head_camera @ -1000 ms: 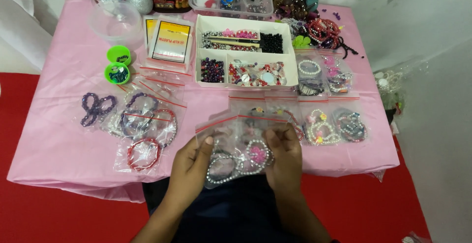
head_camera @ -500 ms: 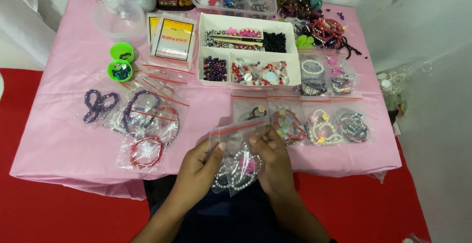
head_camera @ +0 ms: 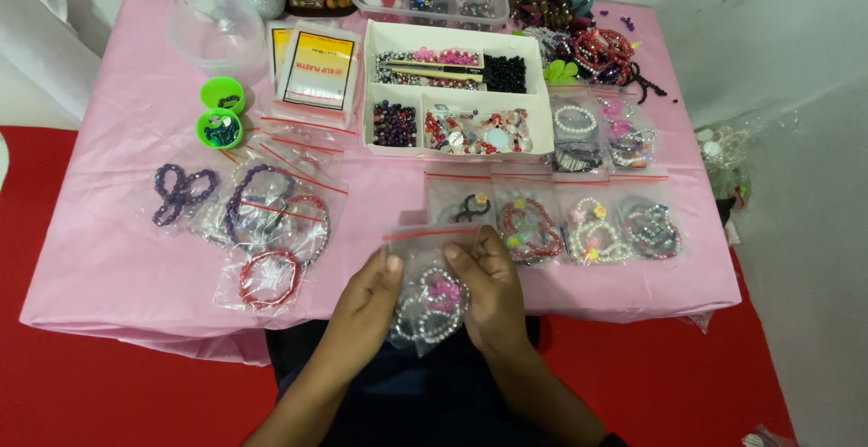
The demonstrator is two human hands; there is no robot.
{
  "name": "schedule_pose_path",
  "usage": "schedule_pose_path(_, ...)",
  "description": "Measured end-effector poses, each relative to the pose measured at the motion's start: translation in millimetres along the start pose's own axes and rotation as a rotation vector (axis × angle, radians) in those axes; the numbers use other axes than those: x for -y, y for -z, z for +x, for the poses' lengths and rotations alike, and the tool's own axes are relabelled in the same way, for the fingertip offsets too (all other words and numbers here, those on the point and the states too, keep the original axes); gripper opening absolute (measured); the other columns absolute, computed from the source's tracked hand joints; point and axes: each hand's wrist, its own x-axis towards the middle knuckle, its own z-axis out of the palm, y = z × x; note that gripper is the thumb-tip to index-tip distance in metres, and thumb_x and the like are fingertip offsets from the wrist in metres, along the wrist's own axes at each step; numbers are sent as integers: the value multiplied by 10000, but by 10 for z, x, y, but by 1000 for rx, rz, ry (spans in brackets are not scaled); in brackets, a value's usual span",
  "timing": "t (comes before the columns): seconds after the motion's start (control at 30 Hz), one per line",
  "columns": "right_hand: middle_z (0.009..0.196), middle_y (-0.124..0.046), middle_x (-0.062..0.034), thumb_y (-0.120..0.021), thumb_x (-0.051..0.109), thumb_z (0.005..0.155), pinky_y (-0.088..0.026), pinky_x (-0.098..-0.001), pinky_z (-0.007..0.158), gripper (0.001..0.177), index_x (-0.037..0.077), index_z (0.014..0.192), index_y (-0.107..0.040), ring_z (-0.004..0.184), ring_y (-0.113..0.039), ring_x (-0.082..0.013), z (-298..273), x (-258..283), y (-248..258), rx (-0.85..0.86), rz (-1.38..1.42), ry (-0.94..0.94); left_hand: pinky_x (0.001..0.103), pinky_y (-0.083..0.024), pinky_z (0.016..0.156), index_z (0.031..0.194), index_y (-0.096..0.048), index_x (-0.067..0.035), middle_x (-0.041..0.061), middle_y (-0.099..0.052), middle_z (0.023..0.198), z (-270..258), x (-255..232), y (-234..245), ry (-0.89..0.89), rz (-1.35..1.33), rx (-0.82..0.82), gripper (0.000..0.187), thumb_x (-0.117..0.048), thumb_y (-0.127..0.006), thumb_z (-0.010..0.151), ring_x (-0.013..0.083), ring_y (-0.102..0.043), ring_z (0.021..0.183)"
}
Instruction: The person is organizing and packing various beaded jewelry items into individual clear plastic zip-lock bags on a table.
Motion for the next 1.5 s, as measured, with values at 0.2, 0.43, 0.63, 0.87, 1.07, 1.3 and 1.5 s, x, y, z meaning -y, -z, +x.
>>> schedule_pose_path(0.2, 867, -624, 11, -638, 88, 1004, -468, -255, 771, 34, 107, 1008, -610, 815, -567, -101, -10, -29, -83, -9, -183, 182, 285, -518, 978, 1302, -671, -134, 28, -774, 1249, 78, 62, -37, 111, 228, -99, 464, -334, -675, 883, 137, -699, 1173)
schedule_pose_path(0.43, 1229, -681, -105, -626, 292, 950, -522, -371, 1014, 454, 62, 1336, -564, 1178, -656, -248, -66, 111, -108, 105, -305, -126, 294, -545, 991, 1247, -714, -101, 43, -797, 1195, 107, 82, 20, 88, 93, -204, 397, -271, -692, 889, 144, -721, 1120)
schedule_pose_path(0.63, 1075, -763, -53, -628, 270, 984, -556, -324, 924, 279, 63, 1148, -721, 1037, -715, -181, -72, -38, -64, 149, -405, -104, 284, -542, 926, 1188, -713, -111, 15, -786, 1093, 56, -18, 74, 144, 112, -206, 343, -320, -637, 926, 115, -711, 1032)
schedule_pose_path(0.87, 957, -705, -35, -668, 208, 975, -535, -265, 654, 266, 59, 1193, -637, 782, -622, -101, -179, -249, -94, 212, -446, -119, 348, -367, 801, 1032, -579, -127, 35, -556, 924, 16, 196, 370, -59, 483, -219, 239, -344, -479, 1041, 170, -502, 895)
schedule_pose_path(1.07, 1141, -659, -68, -669, 176, 962, -538, -289, 809, 427, 87, 1368, -570, 871, -593, -158, -344, 216, -62, 342, -854, 184, 502, -458, 830, 1108, -604, -10, 220, -664, 1043, 398, 175, 618, -93, 811, -362, 302, -282, -493, 1040, 416, -627, 993)
schedule_pose_path(1.3, 947, -735, -99, -559, 214, 1025, -591, -354, 825, 251, 72, 895, -721, 902, -716, -246, -243, 619, 459, 197, -826, 557, 452, -457, 689, 1001, -570, -67, 133, -639, 862, 844, 32, 343, 201, 881, -133, 240, -275, -461, 1052, 315, -626, 809)
schedule_pose_path(1.5, 1050, -675, -148, -556, 79, 1123, -494, -357, 834, 135, 23, 1020, -623, 928, -599, -239, 103, 865, 1315, -441, -828, 526, 588, -560, 830, 1293, -558, -22, 236, -700, 1124, 759, 182, 200, 126, 1111, -302, 399, -313, -525, 1022, 457, -701, 1033)
